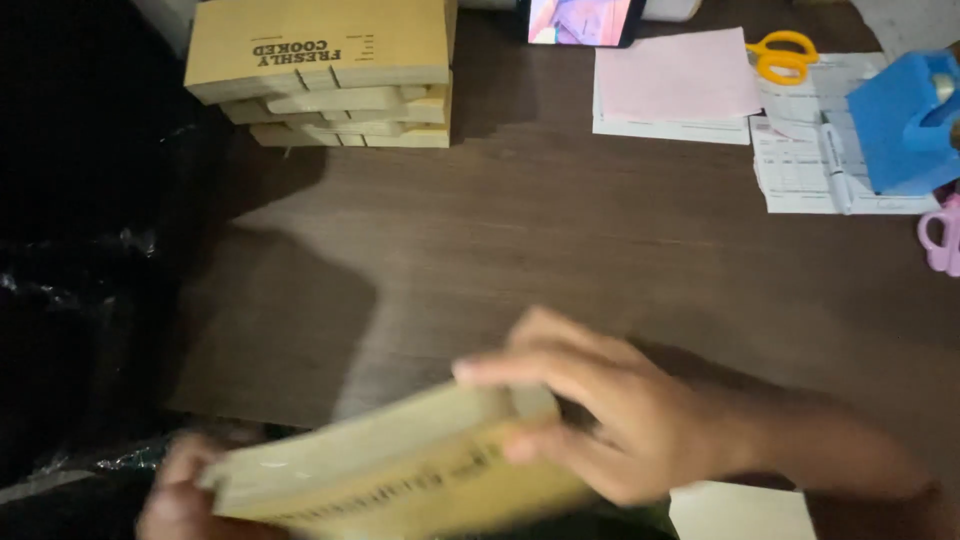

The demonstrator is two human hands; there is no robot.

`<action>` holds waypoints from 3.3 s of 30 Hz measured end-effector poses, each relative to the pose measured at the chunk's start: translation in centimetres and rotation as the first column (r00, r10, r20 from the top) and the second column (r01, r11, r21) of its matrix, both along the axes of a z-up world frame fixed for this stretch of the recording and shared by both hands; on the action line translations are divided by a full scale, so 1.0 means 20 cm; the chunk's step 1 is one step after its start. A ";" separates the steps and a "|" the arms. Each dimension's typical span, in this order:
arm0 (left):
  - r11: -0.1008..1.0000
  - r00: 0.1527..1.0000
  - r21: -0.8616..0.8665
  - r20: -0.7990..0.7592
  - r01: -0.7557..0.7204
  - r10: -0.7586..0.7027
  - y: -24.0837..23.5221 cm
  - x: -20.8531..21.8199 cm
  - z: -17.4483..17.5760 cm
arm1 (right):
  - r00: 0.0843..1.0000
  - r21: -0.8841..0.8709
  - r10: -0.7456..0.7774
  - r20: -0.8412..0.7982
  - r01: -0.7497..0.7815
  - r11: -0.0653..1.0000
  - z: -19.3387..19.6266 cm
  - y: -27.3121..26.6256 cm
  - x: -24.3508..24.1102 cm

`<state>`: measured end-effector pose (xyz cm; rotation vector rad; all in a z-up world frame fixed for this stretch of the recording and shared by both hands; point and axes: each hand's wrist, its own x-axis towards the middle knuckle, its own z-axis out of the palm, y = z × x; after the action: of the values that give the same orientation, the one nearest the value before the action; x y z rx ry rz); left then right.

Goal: Folding cardboard box flaps and stacking them in a workspace.

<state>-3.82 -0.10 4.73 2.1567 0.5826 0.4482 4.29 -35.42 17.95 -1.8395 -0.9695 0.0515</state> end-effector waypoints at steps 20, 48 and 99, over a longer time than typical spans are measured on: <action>0.732 0.934 -0.633 -0.037 0.253 -0.354 -0.39 -0.19 -0.33 | 0.999 -0.172 0.019 0.034 -0.013 0.985 -0.37 0.02 -0.33; 0.654 0.776 -0.563 -0.035 0.506 -0.630 -0.42 -0.17 -0.08 | 0.998 -0.084 0.026 -0.057 -0.031 0.996 -0.55 -0.11 -0.38; 0.649 0.713 0.377 -0.044 0.660 -0.700 -0.57 -0.12 0.10 | 0.994 -0.027 0.079 -0.074 -0.081 0.996 -0.52 -0.02 -0.39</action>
<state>-6.12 -11.45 6.66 2.4837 -0.4445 0.2491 -3.58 -35.83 7.62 -1.8127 -0.9956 0.1822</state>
